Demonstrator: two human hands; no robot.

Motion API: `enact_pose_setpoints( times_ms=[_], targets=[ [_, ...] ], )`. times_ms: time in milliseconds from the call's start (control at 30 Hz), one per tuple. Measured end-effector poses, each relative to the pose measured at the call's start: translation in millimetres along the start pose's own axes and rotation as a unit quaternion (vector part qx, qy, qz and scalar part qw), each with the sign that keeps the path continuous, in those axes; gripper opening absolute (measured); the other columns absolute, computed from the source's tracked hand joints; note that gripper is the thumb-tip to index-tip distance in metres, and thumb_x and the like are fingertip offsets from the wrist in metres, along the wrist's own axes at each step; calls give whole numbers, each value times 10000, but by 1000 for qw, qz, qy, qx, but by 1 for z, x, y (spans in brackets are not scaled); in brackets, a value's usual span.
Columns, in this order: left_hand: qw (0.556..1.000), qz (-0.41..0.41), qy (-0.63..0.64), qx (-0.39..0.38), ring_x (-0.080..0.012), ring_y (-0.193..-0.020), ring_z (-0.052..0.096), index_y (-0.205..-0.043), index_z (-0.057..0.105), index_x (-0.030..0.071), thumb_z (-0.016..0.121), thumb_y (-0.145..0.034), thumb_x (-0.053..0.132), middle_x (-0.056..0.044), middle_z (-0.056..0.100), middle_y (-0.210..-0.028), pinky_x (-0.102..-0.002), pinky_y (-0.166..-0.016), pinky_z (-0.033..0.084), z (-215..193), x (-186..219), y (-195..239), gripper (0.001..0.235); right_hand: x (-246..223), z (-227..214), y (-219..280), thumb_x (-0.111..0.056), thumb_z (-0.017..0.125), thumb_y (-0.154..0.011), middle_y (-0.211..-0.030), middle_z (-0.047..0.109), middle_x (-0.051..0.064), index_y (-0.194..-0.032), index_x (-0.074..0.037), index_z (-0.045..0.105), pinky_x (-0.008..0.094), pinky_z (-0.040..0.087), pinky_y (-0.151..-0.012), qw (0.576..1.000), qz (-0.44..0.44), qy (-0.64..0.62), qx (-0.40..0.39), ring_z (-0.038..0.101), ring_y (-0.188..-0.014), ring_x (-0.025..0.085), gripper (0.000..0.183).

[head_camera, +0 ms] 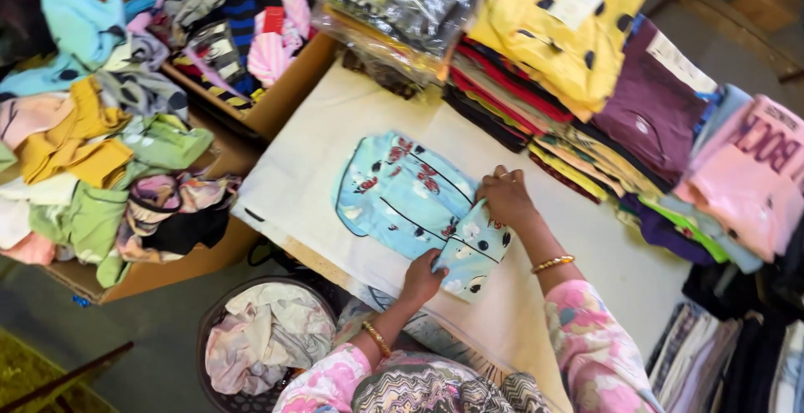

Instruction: The recorder folds several items of clothing, including a white collared shirt, a yellow polka-dot shirt, and a blue patterned shirt.

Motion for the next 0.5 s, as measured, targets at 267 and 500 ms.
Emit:
enact_pose_setpoints(
  times_ms=[267,500],
  targets=[
    [988,5,91,124,-290,-813,699,-1078,701,42,742,-857,124,-152,743,-901,-368,-769,537,-121,0,-15,239,-38,-44,-93,-183,716,-886,-974,742,70,-1039,-186,752,444,522,-839,981,-38,-177,74,687,-963,299,157],
    [957,-82,-11,277,-325,-853,680,-1063,724,60,741,-875,103,-133,734,-924,-412,-777,525,-235,8,-29,193,-108,-76,-178,-149,751,-861,-1012,731,78,-1013,-135,740,446,522,-825,979,-31,-195,53,681,-965,315,153]
  ],
)
Point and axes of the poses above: each hand's wrist, its own y-axis away from the middle knuckle, its own z-axis out of the palm, x = y × z, the point moved 6 cm from there along -y, towards the middle knuckle
